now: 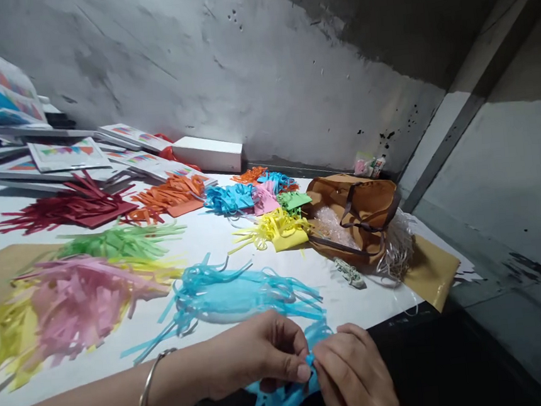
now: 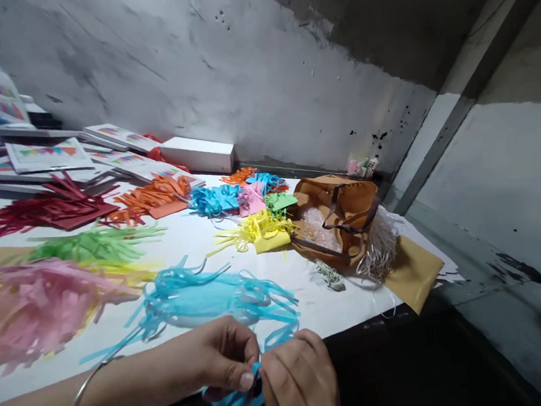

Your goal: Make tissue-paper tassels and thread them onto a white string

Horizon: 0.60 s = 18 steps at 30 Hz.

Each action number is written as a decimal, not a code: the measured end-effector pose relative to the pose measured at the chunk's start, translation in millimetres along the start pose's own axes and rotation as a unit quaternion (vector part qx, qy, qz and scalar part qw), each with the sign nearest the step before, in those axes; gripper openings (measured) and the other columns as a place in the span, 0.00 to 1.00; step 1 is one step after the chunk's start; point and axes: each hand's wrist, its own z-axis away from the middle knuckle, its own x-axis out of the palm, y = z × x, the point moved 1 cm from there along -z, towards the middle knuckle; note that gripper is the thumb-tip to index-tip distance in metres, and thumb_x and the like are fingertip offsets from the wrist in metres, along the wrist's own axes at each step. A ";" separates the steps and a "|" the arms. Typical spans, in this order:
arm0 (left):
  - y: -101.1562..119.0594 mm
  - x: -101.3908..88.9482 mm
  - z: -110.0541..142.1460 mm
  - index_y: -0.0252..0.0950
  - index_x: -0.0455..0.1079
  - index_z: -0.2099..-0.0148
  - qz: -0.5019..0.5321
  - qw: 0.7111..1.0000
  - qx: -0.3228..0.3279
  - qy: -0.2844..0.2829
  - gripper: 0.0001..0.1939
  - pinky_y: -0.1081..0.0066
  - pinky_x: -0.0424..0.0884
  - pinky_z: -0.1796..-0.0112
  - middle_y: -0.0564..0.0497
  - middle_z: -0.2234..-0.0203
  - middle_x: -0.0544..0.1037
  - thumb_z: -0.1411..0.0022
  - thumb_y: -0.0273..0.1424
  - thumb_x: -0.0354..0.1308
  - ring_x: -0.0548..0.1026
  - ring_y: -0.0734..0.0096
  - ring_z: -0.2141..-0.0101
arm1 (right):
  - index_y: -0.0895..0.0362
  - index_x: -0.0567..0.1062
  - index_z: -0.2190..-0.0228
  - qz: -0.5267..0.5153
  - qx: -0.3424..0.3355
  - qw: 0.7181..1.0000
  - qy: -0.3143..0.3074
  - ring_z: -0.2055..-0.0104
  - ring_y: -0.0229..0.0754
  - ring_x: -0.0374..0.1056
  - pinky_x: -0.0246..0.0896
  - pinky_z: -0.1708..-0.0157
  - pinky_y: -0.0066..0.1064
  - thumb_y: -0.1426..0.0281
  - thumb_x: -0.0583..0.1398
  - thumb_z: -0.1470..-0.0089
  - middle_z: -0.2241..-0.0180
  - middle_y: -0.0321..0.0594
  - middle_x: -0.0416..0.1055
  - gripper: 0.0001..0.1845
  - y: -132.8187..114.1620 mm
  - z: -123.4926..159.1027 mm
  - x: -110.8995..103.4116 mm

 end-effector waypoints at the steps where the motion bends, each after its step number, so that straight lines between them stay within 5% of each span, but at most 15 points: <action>1: -3.2 1.8 -0.5 0.32 0.71 0.71 0.015 1.000 0.012 0.014 0.23 0.78 0.54 0.81 0.58 0.82 0.68 0.60 0.43 0.75 0.59 0.81 0.83 | 0.60 0.76 0.63 -0.028 0.041 0.999 0.016 0.69 0.38 0.76 0.71 0.57 0.32 0.78 0.58 0.39 0.71 0.40 0.77 0.07 -1.1 4.9 3.9; 6: -10.9 11.8 -7.5 0.31 0.71 0.73 0.007 0.985 0.126 0.121 0.27 0.79 0.54 0.78 0.58 0.81 0.66 0.59 0.49 0.74 0.59 0.81 0.80 | 0.56 0.77 0.56 -0.115 0.221 0.966 0.065 0.62 0.40 0.77 0.74 0.63 0.28 0.77 0.56 0.38 0.64 0.43 0.77 0.12 -7.5 30.5 26.7; 13: -14.6 3.8 -17.6 0.30 0.74 0.70 -0.108 0.982 0.109 0.108 0.28 0.75 0.66 0.76 0.53 0.81 0.70 0.45 0.55 0.62 0.69 0.72 0.78 | 0.52 0.78 0.52 -0.111 0.237 0.962 0.074 0.65 0.39 0.76 0.73 0.66 0.26 0.77 0.59 0.39 0.66 0.40 0.76 0.16 0.4 46.2 35.3; 18: -3.4 -5.3 -18.7 0.33 0.76 0.64 -0.378 0.877 0.254 0.152 0.11 0.77 0.65 0.73 0.48 0.73 0.77 0.36 0.35 0.56 0.72 0.73 0.74 | 0.50 0.76 0.50 -0.072 0.252 0.962 0.073 0.67 0.38 0.76 0.71 0.65 0.25 0.79 0.59 0.40 0.67 0.38 0.77 0.19 7.2 53.8 41.7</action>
